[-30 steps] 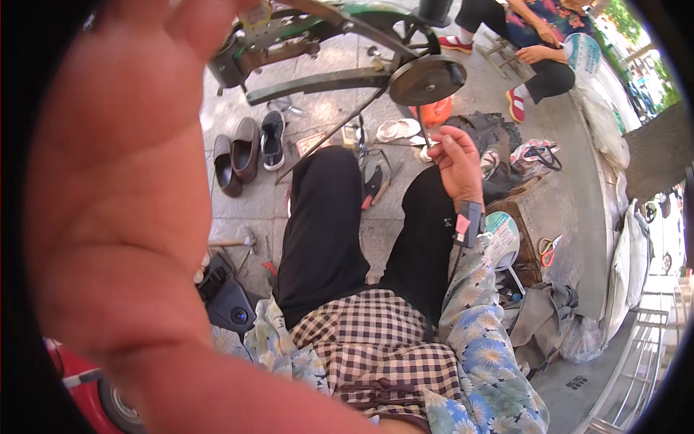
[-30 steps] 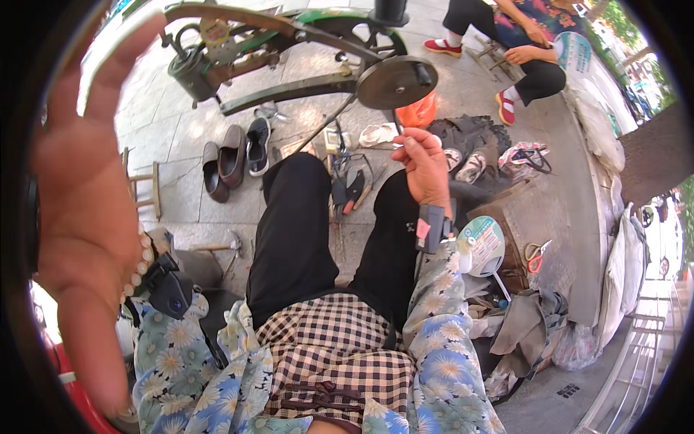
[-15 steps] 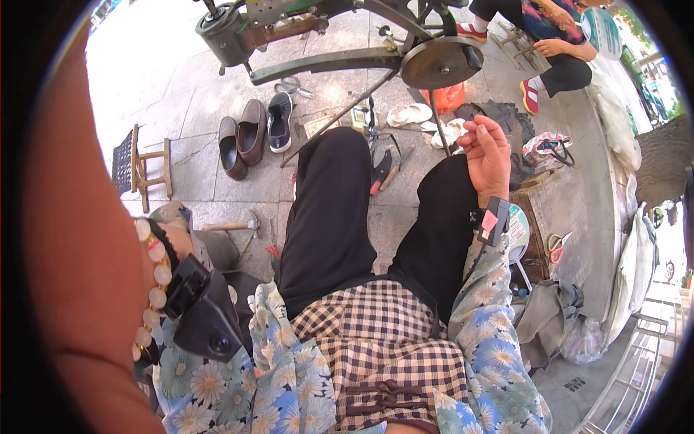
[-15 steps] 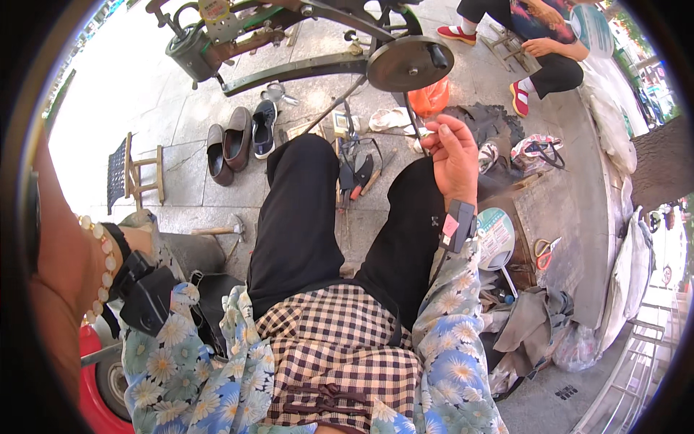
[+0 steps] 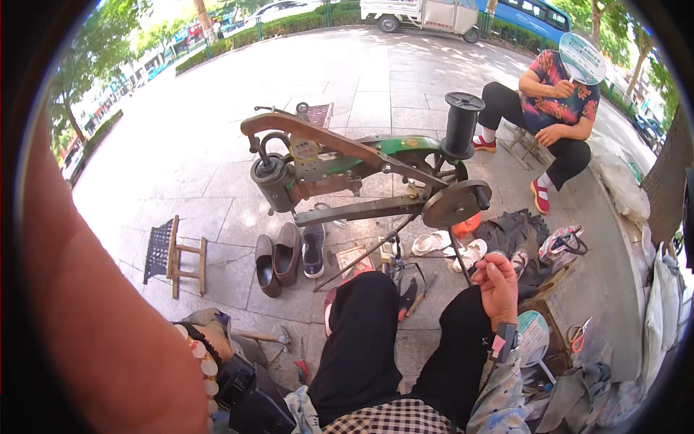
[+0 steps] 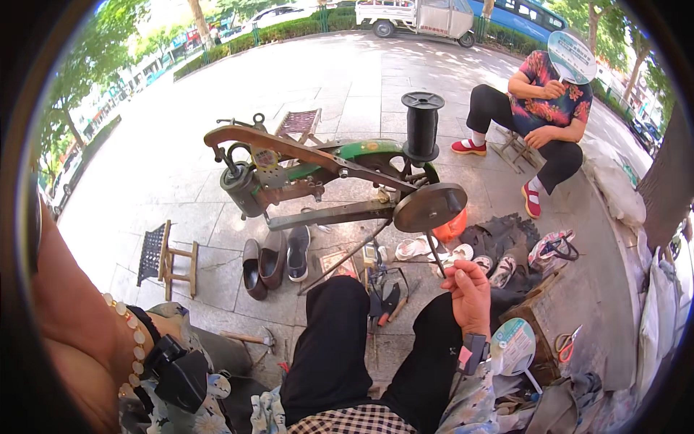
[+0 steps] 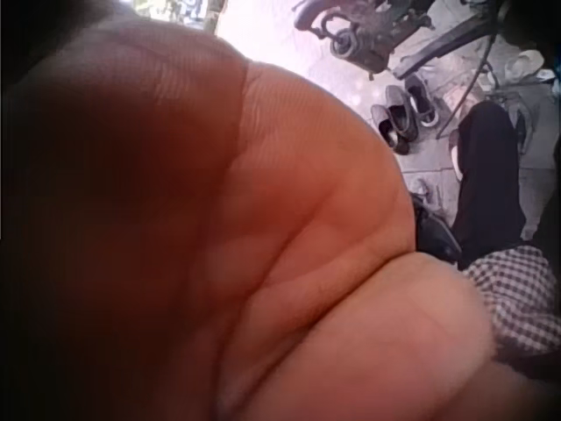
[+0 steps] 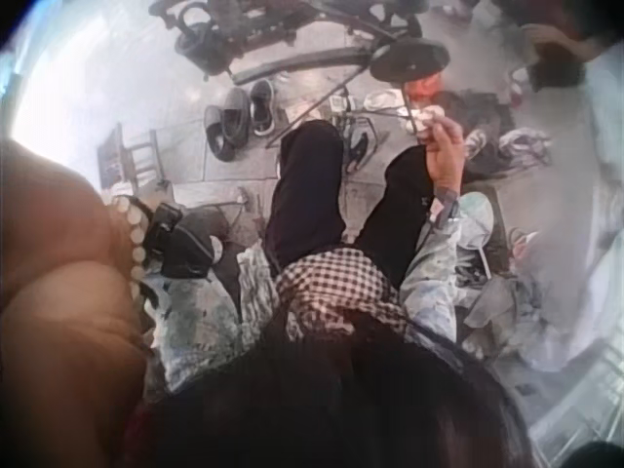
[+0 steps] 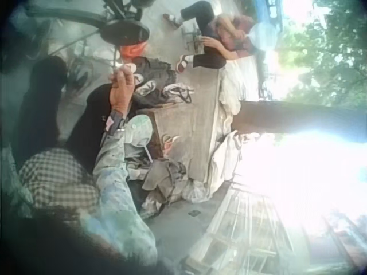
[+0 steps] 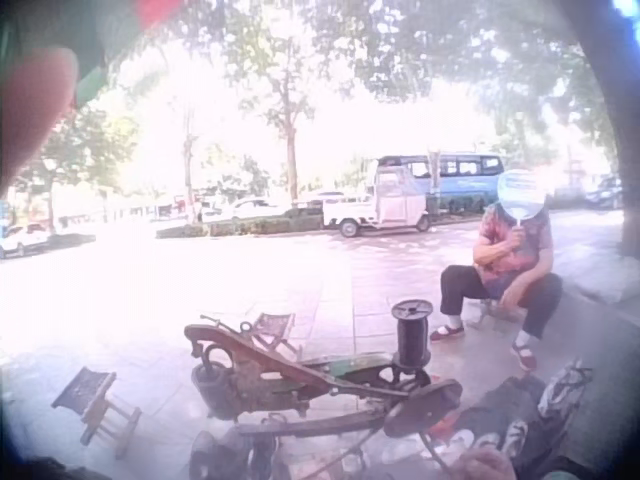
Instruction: The recorder is stitching a shoe component by hand using thread and a needle while seated outdoors.
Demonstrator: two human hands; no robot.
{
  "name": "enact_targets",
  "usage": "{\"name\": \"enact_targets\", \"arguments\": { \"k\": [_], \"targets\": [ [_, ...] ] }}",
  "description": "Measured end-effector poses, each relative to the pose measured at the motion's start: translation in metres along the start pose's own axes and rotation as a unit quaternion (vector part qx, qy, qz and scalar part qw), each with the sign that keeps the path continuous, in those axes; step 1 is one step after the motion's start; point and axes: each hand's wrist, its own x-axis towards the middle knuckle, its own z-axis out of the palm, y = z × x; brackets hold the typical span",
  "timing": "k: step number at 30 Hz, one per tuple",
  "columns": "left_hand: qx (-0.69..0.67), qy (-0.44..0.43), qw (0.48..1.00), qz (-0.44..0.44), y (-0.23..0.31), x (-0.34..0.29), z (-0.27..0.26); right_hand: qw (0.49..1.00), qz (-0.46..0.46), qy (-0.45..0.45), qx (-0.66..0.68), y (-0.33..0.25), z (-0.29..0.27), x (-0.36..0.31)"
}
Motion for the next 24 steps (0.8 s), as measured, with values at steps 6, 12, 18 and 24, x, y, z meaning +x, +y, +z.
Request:
{"name": "enact_targets", "arguments": {
  "k": [6, 12, 18, 24],
  "targets": [
    [-0.047, -0.028, 0.994, -0.091, -0.017, -0.028, -0.402, 0.999, 0.004, -0.045, -0.022, 0.0, 0.004, 0.019],
    [-0.115, 0.066, 0.969, -0.207, -0.08, -0.164, -0.308, 0.998, 0.006, -0.032, -0.061, -0.01, 0.003, 0.023],
    [-0.082, 0.039, 0.965, -0.245, -0.016, -0.01, 0.247, 0.998, 0.013, -0.048, -0.029, -0.002, 0.004, 0.022],
    [0.021, 0.072, 0.955, -0.287, -0.02, 0.004, 0.333, 0.999, 0.009, -0.047, -0.021, 0.0, 0.003, 0.017]
  ]
}}
